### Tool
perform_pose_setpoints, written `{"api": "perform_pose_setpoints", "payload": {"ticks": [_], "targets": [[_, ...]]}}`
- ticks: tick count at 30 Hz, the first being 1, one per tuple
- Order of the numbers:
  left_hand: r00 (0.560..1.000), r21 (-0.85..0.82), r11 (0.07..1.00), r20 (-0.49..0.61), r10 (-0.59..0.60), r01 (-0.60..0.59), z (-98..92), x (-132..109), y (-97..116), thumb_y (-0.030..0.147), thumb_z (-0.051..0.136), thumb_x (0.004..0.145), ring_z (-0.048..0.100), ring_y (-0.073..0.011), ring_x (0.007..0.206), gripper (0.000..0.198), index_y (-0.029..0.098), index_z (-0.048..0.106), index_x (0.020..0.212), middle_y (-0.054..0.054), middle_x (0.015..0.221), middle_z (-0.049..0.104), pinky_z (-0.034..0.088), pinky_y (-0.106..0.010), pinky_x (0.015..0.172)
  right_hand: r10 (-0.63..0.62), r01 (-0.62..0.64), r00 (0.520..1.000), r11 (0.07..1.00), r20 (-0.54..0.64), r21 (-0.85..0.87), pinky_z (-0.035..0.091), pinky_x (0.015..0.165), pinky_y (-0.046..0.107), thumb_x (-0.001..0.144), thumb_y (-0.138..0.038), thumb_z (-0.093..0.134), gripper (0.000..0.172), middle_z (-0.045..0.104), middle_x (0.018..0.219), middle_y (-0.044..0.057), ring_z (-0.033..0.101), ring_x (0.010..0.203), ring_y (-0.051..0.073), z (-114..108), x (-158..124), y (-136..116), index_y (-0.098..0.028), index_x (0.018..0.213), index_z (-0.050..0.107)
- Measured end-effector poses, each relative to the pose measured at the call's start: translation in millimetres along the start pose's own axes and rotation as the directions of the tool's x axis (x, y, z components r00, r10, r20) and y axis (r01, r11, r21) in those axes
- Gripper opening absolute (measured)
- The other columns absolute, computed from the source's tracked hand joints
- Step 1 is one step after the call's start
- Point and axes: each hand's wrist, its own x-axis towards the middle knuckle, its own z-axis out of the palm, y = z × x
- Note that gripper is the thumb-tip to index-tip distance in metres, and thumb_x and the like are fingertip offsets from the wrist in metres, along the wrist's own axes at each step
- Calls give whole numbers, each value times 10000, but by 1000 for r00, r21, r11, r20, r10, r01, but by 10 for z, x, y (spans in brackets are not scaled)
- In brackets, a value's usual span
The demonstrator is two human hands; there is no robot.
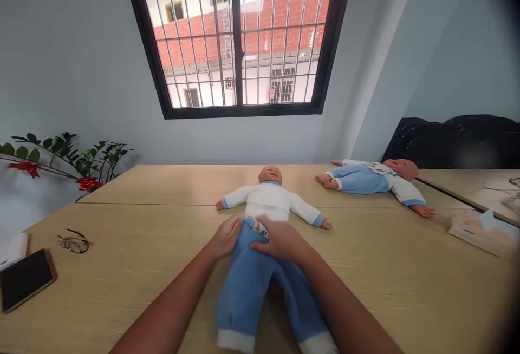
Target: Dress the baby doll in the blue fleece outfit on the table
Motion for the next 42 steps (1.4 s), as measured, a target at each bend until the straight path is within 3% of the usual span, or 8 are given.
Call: {"api": "perform_pose_setpoints", "payload": {"ticks": [6,11,16,19,25,33,37,42], "targets": [[914,-67,998,406,7,22,-87,-43,205,654,747,785,615,-213,833,548,167,695,1031,-14,915,707,460,-275,730,-9,59,993,901,-118,431,445,758,313,978,-494,581,370,714,863,56,625,820,216,-64,8,185,-177,812,674],[971,-224,972,239,-15,70,-84,-9,170,593,564,958,637,-244,983,474,168,714,1107,-50,1042,736,492,-330,882,-49,27,999,562,1,827,507,871,345,909,-607,656,465,725,1038,54,647,946,228,-43,-29,72,-162,1038,702],[984,-623,763,74,-165,175,-47,17,59,648,599,931,686,-251,984,599,120,689,1200,-125,1104,747,518,-376,940,-218,-113,937,549,272,828,501,1034,430,813,-506,807,593,717,1245,93,653,1152,278,-44,-34,-81,-175,1280,652],[959,-665,695,248,-139,273,-86,-18,76,708,679,843,698,-253,949,703,123,685,1234,-132,1099,750,532,-363,885,-204,-129,937,551,283,824,504,1046,439,819,-476,807,498,735,1219,77,671,1131,279,-83,-48,-13,-192,1214,701],[779,-342,871,623,-71,353,-194,-86,137,611,884,663,677,-235,869,608,151,757,1041,-47,964,757,509,-299,760,43,-232,972,280,229,932,558,956,429,722,-525,870,487,773,1021,72,721,952,270,-32,-83,157,-166,1024,739],[975,-774,592,173,-141,223,-72,-25,101,688,686,852,722,-280,982,653,128,714,1185,-139,1067,774,551,-389,911,-101,-244,960,156,262,957,544,1018,435,640,-515,935,721,746,1190,105,707,1092,283,108,-40,-38,-187,1231,685],[959,-850,448,211,-191,277,-21,-65,213,683,647,884,722,-323,1066,665,126,691,1244,-174,1146,762,557,-454,969,-120,-265,944,277,307,924,538,1024,442,670,-471,931,683,742,1209,107,703,1094,279,52,-32,54,-182,1237,684],[876,-640,670,481,-32,376,-80,-139,258,790,750,700,705,-331,1068,843,139,706,1234,-152,1162,756,566,-420,924,10,-183,983,163,184,969,530,1034,427,726,-425,899,556,755,1169,102,714,1068,268,13,-51,143,-167,1178,703]]}}
